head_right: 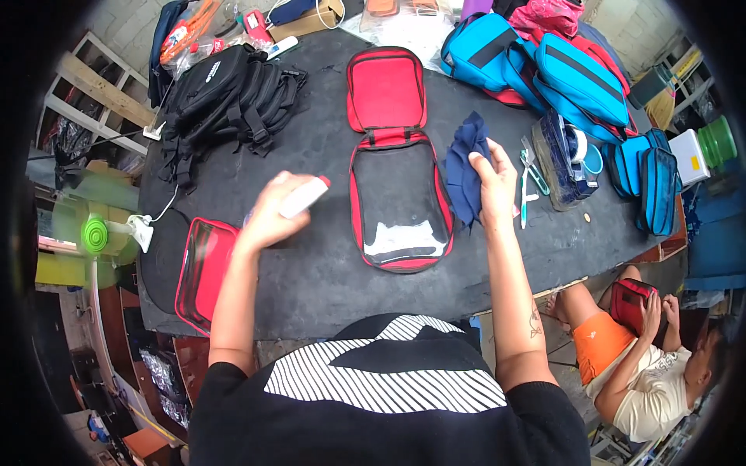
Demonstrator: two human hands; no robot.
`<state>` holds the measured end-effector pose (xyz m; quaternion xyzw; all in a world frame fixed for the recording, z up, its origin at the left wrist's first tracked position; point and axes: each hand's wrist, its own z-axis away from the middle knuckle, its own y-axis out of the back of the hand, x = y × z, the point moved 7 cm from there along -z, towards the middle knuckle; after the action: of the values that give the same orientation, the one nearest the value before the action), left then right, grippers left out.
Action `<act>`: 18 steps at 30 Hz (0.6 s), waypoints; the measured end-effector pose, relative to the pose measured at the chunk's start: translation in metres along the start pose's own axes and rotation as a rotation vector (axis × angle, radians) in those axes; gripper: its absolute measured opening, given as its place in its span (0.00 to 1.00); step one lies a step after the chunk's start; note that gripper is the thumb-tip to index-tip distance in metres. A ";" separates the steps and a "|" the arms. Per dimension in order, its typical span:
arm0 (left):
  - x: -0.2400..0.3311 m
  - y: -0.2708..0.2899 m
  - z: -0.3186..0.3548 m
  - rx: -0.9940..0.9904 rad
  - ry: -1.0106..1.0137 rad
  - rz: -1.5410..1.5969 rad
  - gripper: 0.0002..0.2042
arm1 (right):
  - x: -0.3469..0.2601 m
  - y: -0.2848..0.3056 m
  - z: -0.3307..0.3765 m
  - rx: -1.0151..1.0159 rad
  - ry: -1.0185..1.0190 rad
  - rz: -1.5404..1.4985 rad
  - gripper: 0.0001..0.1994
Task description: Cleaning and inspecting small plastic-windowed bags using a cloth and cleaning spray.
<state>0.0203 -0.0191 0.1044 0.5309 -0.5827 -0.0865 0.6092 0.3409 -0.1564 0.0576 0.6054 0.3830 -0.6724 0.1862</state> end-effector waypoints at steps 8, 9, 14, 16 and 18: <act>0.025 -0.036 -0.010 -0.127 -0.104 -0.137 0.18 | -0.009 0.006 0.005 -0.006 0.033 0.053 0.17; 0.024 -0.024 -0.014 -0.022 -0.148 -0.112 0.18 | -0.007 0.004 0.003 -0.028 0.045 0.084 0.17; -0.052 0.050 -0.006 0.748 0.028 0.126 0.20 | -0.004 -0.013 0.003 -0.067 0.026 0.040 0.18; -0.088 0.067 0.003 0.951 0.051 0.255 0.22 | -0.001 -0.030 0.002 -0.093 0.029 0.056 0.20; -0.104 0.071 0.008 1.038 0.049 0.254 0.25 | 0.002 -0.043 0.002 -0.113 0.001 0.074 0.21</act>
<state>-0.0547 0.0813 0.0915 0.6895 -0.5942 0.2999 0.2858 0.3087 -0.1301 0.0679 0.6080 0.3981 -0.6420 0.2446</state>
